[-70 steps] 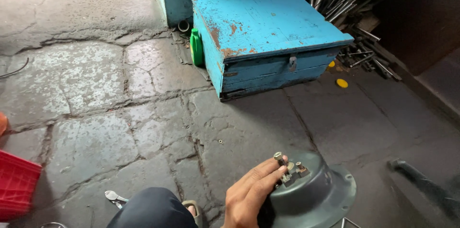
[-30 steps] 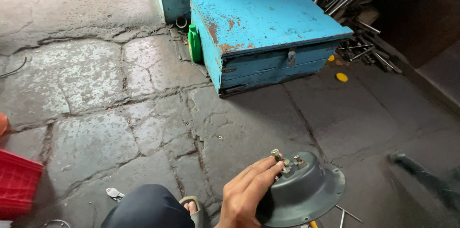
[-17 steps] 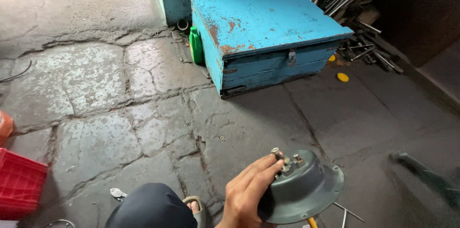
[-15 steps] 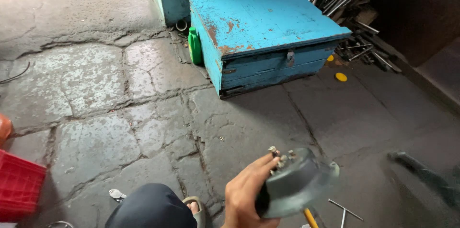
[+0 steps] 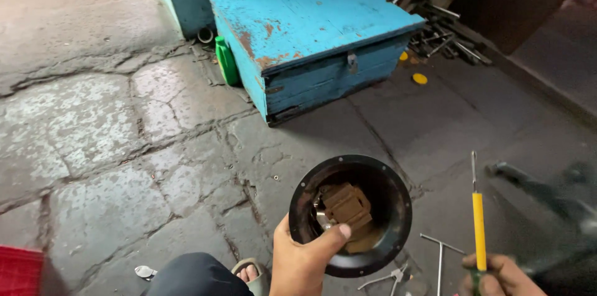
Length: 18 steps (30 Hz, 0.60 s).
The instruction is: Repairing or assembling a vehicle horn by inspecting internal components and using a screwdriver.
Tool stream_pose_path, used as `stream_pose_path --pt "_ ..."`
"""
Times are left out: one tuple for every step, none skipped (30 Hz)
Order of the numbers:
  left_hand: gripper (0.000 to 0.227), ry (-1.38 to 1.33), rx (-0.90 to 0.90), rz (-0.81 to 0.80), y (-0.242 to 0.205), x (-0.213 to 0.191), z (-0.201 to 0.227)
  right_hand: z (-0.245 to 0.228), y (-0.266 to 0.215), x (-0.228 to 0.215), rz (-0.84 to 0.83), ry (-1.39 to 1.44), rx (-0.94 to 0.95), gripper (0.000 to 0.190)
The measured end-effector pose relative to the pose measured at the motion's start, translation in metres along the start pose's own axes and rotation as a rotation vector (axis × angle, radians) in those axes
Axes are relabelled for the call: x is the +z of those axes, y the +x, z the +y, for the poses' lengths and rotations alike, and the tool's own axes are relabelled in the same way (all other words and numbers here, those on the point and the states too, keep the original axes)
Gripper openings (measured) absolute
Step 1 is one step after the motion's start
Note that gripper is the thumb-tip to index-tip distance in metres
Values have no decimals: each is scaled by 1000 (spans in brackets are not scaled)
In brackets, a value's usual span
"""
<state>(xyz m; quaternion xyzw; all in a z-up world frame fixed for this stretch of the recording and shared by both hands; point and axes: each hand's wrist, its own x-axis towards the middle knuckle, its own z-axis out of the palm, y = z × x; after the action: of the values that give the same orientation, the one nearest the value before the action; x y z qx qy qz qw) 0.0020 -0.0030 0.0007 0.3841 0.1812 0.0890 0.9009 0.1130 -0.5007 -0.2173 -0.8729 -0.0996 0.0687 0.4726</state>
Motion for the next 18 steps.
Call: stream_pose_path --pt "50 11 1 -39 -2 0 0 -42 -12 18 3 9 15 35" --pt "53 20 4 -78 -3 -1 0 -88 -30 40 6 18 28 35" --pt "53 26 -4 -81 -4 0 1 -94 -35 44 12 21 36 35" --pt "56 58 -28 -108 -5 0 3 -101 -39 48 52 90 155 36" --pt "60 90 -52 -135 -7 1 5 -109 -42 52 92 158 273 38" --pt "60 95 -59 -139 -8 1 6 -115 -42 54 97 162 280 38" --pt "65 114 -64 -192 -9 2 8 -121 -41 56 50 316 298 39" --pt "71 134 -72 -248 -10 3 9 -126 -43 57 6 472 315 40" --pt "71 138 -82 -254 -10 3 8 -162 -41 60 16 476 323 40" --pt "71 169 -127 -260 -11 3 8 -198 -38 63 48 335 407 39" --pt "71 200 -173 -266 -12 4 8 -233 -35 66 78 193 492 38" --pt "71 206 -183 -273 -12 3 7 -250 -37 69 86 198 501 38" --pt "68 211 -199 -300 -13 2 6 -267 -40 73 110 374 575 40" --pt "65 216 -215 -325 -14 3 6 -284 -40 75 135 553 646 43" --pt "65 222 -224 -330 -14 4 6 -279 -44 76 143 558 654 43" --pt "65 222 -235 -336 -15 5 5 -274 -49 77 75 608 612 43" --pt "64 222 -246 -341 -16 5 5 -269 -53 79 9 659 567 43" --pt "64 226 -253 -343 -15 4 2 -270 -54 80 13 663 573 43"
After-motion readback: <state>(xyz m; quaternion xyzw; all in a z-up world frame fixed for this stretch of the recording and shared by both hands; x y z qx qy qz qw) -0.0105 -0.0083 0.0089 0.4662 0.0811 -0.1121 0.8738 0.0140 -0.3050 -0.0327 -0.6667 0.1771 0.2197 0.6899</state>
